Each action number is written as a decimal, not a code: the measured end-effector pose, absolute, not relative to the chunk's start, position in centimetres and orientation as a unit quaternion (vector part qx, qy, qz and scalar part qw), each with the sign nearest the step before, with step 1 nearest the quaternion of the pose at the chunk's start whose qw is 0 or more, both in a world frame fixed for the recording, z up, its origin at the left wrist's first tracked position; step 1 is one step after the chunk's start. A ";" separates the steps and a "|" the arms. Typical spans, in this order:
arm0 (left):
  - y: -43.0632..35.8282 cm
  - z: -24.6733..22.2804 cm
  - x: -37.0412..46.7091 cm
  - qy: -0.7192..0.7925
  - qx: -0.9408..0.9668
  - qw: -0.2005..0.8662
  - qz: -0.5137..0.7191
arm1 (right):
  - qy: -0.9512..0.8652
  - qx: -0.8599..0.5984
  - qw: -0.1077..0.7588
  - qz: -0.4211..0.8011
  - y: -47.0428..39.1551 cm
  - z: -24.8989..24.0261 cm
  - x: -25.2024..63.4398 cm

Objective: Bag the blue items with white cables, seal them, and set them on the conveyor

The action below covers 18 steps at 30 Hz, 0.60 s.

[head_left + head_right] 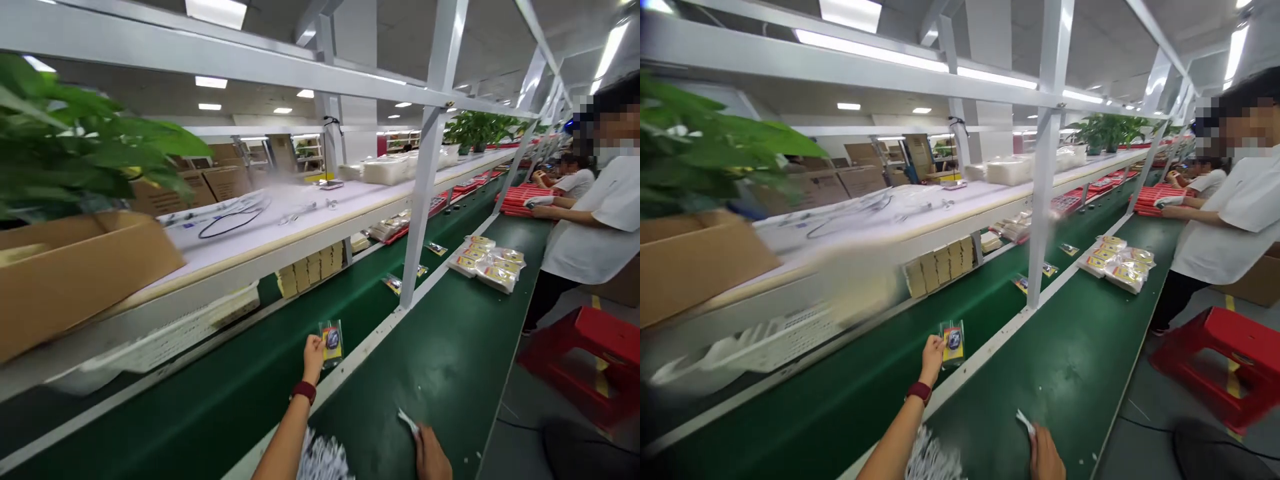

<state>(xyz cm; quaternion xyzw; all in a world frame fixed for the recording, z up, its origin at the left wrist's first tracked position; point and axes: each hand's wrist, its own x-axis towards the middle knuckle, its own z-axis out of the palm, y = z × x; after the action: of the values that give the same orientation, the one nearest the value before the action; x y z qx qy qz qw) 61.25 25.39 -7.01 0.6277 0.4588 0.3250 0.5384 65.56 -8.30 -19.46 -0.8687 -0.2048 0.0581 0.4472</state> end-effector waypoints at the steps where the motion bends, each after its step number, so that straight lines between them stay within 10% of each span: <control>1: 24.6 -6.0 59.1 0.449 0.626 0.546 0.329 | -0.199 -0.872 0.444 0.045 -8.7 -19.2 65.3; 11: 16.8 6.3 39.3 0.327 0.646 0.626 0.290 | -0.358 -0.672 0.625 0.174 -0.7 0.4 61.0; 18: 12.3 9.8 26.3 0.307 0.665 0.613 0.296 | -0.694 -0.564 0.435 0.108 3.2 11.0 47.7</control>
<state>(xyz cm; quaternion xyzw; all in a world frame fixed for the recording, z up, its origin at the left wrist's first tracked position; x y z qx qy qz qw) 26.34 12.34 9.83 0.6651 0.3066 0.2965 0.6130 47.67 3.22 11.03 -0.5640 -0.6937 0.1082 0.4348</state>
